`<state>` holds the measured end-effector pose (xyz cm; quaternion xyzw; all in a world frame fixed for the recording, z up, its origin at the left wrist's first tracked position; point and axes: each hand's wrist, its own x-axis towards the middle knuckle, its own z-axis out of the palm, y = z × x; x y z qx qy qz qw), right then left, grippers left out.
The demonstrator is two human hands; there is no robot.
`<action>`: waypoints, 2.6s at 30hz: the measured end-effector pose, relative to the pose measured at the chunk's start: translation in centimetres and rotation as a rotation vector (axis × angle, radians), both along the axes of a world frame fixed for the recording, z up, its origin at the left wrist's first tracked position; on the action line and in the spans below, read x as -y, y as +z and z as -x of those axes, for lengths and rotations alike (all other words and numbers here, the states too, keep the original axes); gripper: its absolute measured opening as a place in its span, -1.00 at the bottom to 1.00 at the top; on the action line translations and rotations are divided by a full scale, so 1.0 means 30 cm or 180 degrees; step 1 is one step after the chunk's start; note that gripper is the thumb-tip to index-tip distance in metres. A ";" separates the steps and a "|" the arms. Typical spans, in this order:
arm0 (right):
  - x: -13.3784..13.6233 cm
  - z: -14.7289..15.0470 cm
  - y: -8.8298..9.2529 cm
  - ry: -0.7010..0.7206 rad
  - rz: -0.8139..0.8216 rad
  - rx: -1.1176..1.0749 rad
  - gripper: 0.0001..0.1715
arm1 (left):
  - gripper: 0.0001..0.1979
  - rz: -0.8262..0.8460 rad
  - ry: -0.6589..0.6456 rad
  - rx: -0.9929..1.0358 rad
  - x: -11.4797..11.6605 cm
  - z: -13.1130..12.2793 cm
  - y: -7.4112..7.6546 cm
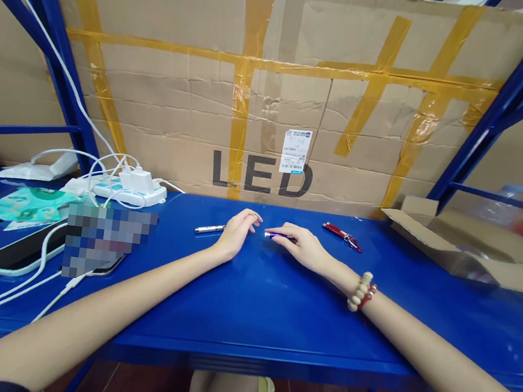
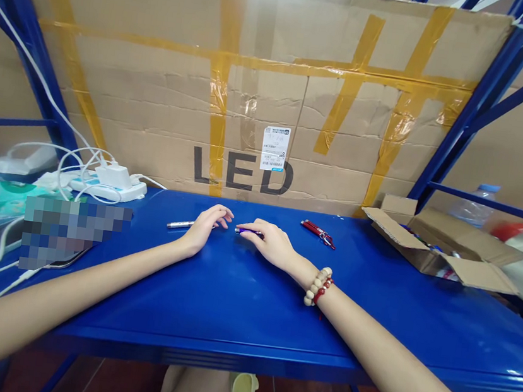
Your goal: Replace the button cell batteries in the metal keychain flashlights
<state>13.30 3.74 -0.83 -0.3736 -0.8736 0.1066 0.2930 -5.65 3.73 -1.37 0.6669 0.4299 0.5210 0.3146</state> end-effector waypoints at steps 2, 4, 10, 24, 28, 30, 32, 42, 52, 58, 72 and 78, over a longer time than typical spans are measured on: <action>0.000 -0.001 0.002 -0.0023 -0.0021 0.0020 -0.65 | -0.77 -0.0012 0.0017 -0.0023 0.000 0.000 0.000; 0.002 -0.002 0.005 -0.0068 -0.0036 0.0035 -0.65 | -0.77 -0.0018 0.0035 -0.0046 0.003 -0.001 0.002; 0.001 -0.005 0.005 -0.0105 -0.0009 0.0067 -0.64 | -0.79 -0.0067 0.0102 -0.0082 0.018 -0.004 0.014; -0.010 -0.006 -0.009 -0.0142 0.0050 0.0132 -0.58 | -0.78 -0.0111 0.0034 -0.0153 0.023 -0.010 0.016; -0.009 -0.006 -0.011 -0.0120 0.0054 0.0103 -0.59 | -0.80 -0.0086 0.0034 -0.0164 0.023 -0.011 0.015; -0.009 -0.005 -0.010 -0.0112 0.0056 0.0065 -0.59 | -0.79 -0.0066 0.0034 -0.0165 0.023 -0.011 0.015; -0.008 -0.004 -0.010 -0.0107 0.0058 0.0027 -0.60 | -0.78 -0.0051 0.0035 -0.0165 0.022 -0.010 0.015; -0.004 -0.008 -0.001 -0.0048 -0.0009 0.0138 -0.63 | -0.75 0.0020 0.0067 -0.0195 0.015 -0.007 0.011; 0.015 0.000 0.017 -0.0040 0.0035 0.0002 -0.66 | -0.76 -0.0072 0.0120 -0.0289 0.011 -0.008 0.005; 0.004 -0.005 0.009 -0.0107 -0.0026 -0.0103 -0.68 | -0.75 -0.0269 0.0298 -0.0791 0.011 -0.007 0.005; -0.068 -0.213 0.070 -0.2602 0.0253 0.1408 -0.75 | -0.69 -0.0299 0.1814 -0.3065 0.064 0.022 0.025; -0.087 -0.279 0.076 -0.2975 0.0167 0.1446 -0.79 | -0.77 0.0366 0.1984 -0.3531 0.035 0.052 0.039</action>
